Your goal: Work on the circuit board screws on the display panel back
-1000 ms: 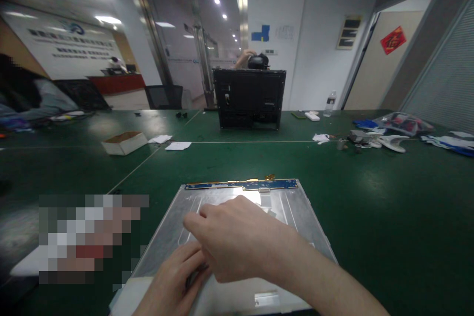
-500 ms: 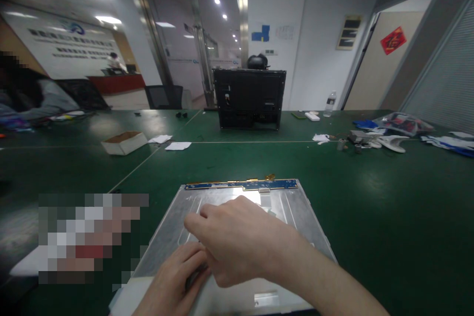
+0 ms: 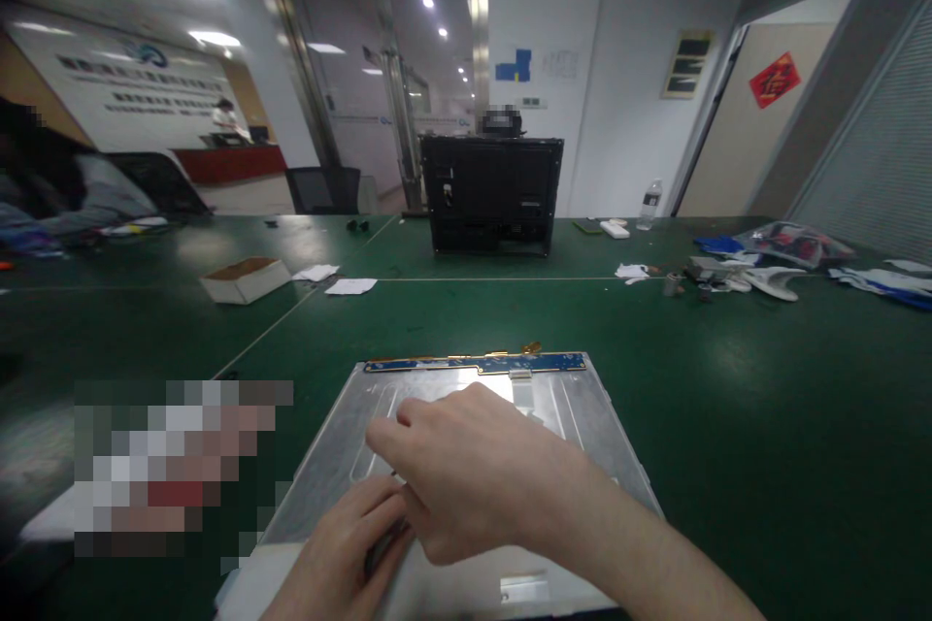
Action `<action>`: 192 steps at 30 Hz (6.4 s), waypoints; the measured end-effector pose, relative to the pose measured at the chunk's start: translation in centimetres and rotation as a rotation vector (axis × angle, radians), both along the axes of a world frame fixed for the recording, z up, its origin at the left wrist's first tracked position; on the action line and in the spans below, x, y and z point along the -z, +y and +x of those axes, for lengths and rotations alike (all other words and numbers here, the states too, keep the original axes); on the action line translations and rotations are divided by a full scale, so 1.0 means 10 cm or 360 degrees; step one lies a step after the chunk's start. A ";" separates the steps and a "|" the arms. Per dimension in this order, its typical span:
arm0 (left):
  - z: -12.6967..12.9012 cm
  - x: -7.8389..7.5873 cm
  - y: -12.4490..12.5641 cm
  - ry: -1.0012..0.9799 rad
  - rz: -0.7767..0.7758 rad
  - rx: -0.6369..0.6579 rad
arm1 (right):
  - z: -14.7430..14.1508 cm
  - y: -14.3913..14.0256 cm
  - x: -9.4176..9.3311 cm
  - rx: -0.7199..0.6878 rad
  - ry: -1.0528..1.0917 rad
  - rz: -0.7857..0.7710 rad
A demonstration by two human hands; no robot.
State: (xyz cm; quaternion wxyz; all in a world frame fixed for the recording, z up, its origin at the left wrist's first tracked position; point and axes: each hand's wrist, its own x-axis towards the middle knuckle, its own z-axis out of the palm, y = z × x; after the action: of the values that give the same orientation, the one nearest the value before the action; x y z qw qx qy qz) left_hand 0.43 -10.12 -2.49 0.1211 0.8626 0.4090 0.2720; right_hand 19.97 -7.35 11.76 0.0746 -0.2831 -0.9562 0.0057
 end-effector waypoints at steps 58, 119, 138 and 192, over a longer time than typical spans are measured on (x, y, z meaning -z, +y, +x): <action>0.00 -0.01 0.00 -0.0016 0.0018 -0.0048 | -0.03 -0.04 -0.04 -0.0021 -0.0062 -0.0034; 0.00 0.01 -0.01 -0.0009 -0.0068 -0.0067 | -0.04 0.02 0.01 0.0050 -0.0010 -0.0021; 0.01 -0.01 -0.01 -0.0002 -0.0038 -0.0061 | -0.03 0.01 -0.02 0.0059 -0.0047 -0.0043; 0.01 -0.04 -0.02 0.0001 -0.0069 -0.0055 | -0.04 0.00 -0.01 0.0047 -0.0053 0.0012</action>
State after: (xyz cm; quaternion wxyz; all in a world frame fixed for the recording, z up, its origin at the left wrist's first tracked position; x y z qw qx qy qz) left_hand 0.54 -10.28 -2.07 0.1347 0.8527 0.4297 0.2648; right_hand 19.59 -7.39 11.89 0.0599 -0.2971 -0.9530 -0.0038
